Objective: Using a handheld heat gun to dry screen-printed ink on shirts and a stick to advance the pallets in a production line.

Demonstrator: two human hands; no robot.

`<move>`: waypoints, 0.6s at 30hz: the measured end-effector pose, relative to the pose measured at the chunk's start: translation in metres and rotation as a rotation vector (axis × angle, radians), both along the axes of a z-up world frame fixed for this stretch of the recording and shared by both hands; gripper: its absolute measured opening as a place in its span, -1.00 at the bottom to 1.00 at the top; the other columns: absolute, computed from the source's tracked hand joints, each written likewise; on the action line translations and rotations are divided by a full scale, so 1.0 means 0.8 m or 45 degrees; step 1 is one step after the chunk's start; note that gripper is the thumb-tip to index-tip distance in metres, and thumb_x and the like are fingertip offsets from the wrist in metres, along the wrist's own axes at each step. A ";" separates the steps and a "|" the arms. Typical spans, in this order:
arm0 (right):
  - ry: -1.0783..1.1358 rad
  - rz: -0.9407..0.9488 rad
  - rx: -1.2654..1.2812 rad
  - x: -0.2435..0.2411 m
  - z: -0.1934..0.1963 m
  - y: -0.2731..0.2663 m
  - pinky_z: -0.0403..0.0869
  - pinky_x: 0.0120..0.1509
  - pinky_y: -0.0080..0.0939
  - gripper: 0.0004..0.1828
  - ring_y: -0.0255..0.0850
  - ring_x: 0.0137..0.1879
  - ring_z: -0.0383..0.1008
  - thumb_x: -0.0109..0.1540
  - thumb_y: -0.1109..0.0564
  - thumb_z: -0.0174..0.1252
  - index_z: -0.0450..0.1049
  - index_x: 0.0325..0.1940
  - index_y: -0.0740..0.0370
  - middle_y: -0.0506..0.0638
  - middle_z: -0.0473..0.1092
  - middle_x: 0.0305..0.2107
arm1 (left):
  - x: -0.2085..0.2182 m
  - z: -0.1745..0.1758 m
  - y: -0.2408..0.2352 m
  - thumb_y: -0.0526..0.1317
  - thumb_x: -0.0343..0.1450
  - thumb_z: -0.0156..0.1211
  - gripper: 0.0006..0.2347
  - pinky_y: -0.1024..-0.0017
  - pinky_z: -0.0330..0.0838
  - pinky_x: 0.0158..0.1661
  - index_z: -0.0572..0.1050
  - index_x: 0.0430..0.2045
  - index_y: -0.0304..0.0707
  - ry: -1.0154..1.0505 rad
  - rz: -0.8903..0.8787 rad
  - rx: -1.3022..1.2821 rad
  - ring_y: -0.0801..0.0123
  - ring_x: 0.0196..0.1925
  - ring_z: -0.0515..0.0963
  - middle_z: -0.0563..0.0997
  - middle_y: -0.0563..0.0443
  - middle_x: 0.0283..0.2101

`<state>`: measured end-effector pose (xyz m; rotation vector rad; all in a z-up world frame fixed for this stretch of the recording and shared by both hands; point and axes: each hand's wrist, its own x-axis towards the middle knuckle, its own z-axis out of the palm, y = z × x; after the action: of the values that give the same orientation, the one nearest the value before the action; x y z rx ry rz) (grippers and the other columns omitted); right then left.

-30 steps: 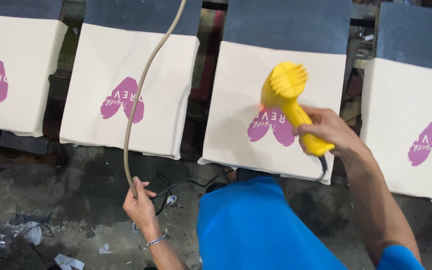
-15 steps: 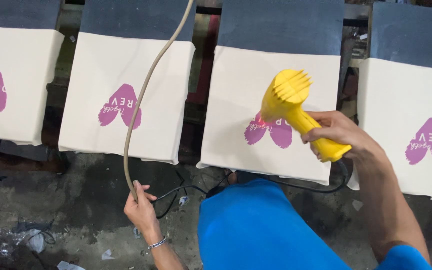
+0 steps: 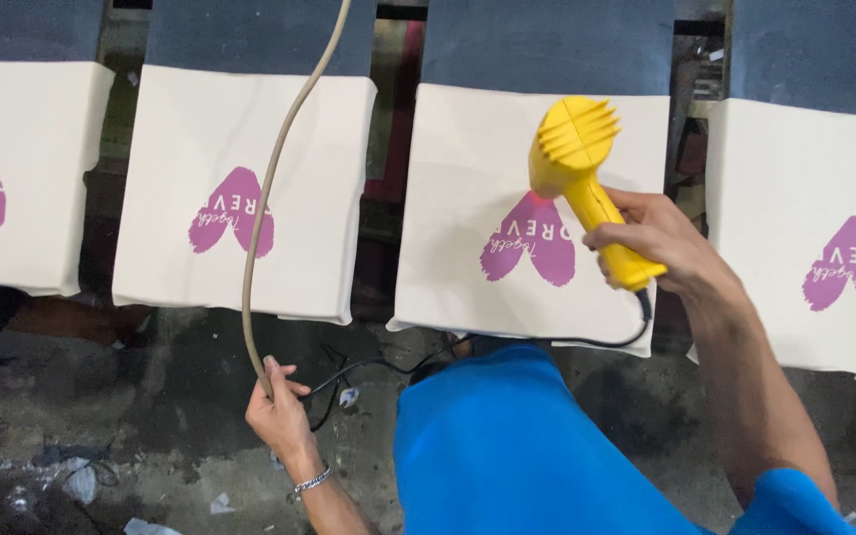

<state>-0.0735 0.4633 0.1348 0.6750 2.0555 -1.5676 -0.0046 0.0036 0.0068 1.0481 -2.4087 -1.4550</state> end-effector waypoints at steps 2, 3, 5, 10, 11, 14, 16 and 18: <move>0.051 0.072 0.129 0.001 0.001 0.017 0.39 -0.25 -0.15 -0.56 -0.14 -0.36 0.40 0.06 0.11 0.24 0.58 0.01 0.26 0.07 0.44 -0.39 | -0.007 -0.002 0.003 0.04 0.63 0.06 -0.62 0.46 0.26 -0.47 0.65 -0.45 -0.18 0.008 0.009 -0.014 0.58 -0.68 0.25 0.51 0.11 -0.69; -0.028 0.080 -0.036 0.007 -0.003 0.025 0.43 -0.35 -0.10 -0.51 -0.08 -0.45 0.41 0.04 0.15 0.24 0.57 0.07 0.30 0.13 0.42 -0.43 | -0.005 -0.003 0.001 0.03 0.63 0.06 -0.63 0.48 0.22 -0.49 0.65 -0.43 -0.18 0.015 -0.003 0.008 0.58 -0.67 0.25 0.50 0.11 -0.69; -0.110 0.087 -0.203 0.010 -0.006 0.027 0.47 -0.45 -0.05 -0.46 -0.02 -0.54 0.41 0.03 0.20 0.24 0.57 0.12 0.35 0.19 0.41 -0.47 | -0.007 -0.002 0.001 0.03 0.63 0.05 -0.64 0.49 0.18 -0.52 0.65 -0.41 -0.18 0.020 -0.016 0.028 0.59 -0.67 0.25 0.50 0.11 -0.68; 0.037 -0.022 0.076 0.006 0.003 0.015 0.42 -0.29 -0.10 -0.70 -0.09 -0.41 0.42 0.09 0.12 0.21 0.48 -0.13 0.29 0.10 0.39 -0.42 | -0.012 0.005 0.009 0.03 0.63 0.05 -0.62 0.45 0.28 -0.47 0.65 -0.44 -0.20 -0.009 -0.029 0.032 0.55 -0.65 0.29 0.49 0.09 -0.69; 0.043 -0.022 0.080 0.011 0.003 0.023 0.42 -0.29 -0.10 -0.70 -0.09 -0.41 0.42 0.09 0.12 0.21 0.48 -0.13 0.29 0.10 0.39 -0.42 | -0.013 0.001 0.008 0.03 0.63 0.05 -0.62 0.45 0.28 -0.47 0.65 -0.44 -0.20 -0.002 -0.029 0.036 0.55 -0.65 0.29 0.49 0.09 -0.69; -0.090 0.068 -0.112 0.023 -0.006 0.038 0.52 -0.34 -0.04 -0.52 0.02 -0.51 0.47 0.06 0.16 0.23 0.58 0.06 0.37 0.23 0.46 -0.43 | -0.013 -0.011 0.005 0.02 0.63 0.05 -0.63 0.41 0.39 -0.36 0.65 -0.42 -0.23 0.039 -0.058 0.048 0.50 -0.63 0.35 0.49 0.05 -0.69; 0.000 0.041 -0.145 0.023 -0.018 0.036 0.47 -0.45 -0.17 -0.36 -0.10 -0.53 0.44 0.05 0.15 0.22 0.55 0.24 0.29 0.16 0.48 -0.42 | -0.014 -0.014 0.005 0.02 0.63 0.06 -0.63 0.42 0.37 -0.35 0.65 -0.42 -0.23 0.039 -0.072 0.037 0.52 -0.60 0.41 0.50 0.07 -0.69; -0.015 -0.007 -0.032 0.020 -0.002 0.019 0.47 -0.35 -0.13 -0.47 -0.08 -0.46 0.45 0.07 0.12 0.21 0.54 0.13 0.28 0.14 0.46 -0.41 | -0.012 -0.003 0.011 0.03 0.62 0.06 -0.63 0.41 0.40 -0.32 0.65 -0.44 -0.21 0.009 -0.067 0.031 0.53 -0.60 0.40 0.50 0.08 -0.69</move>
<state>-0.0575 0.4782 0.1331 0.6797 2.0237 -1.5856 -0.0139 0.0124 0.0040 0.9905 -2.4374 -1.5055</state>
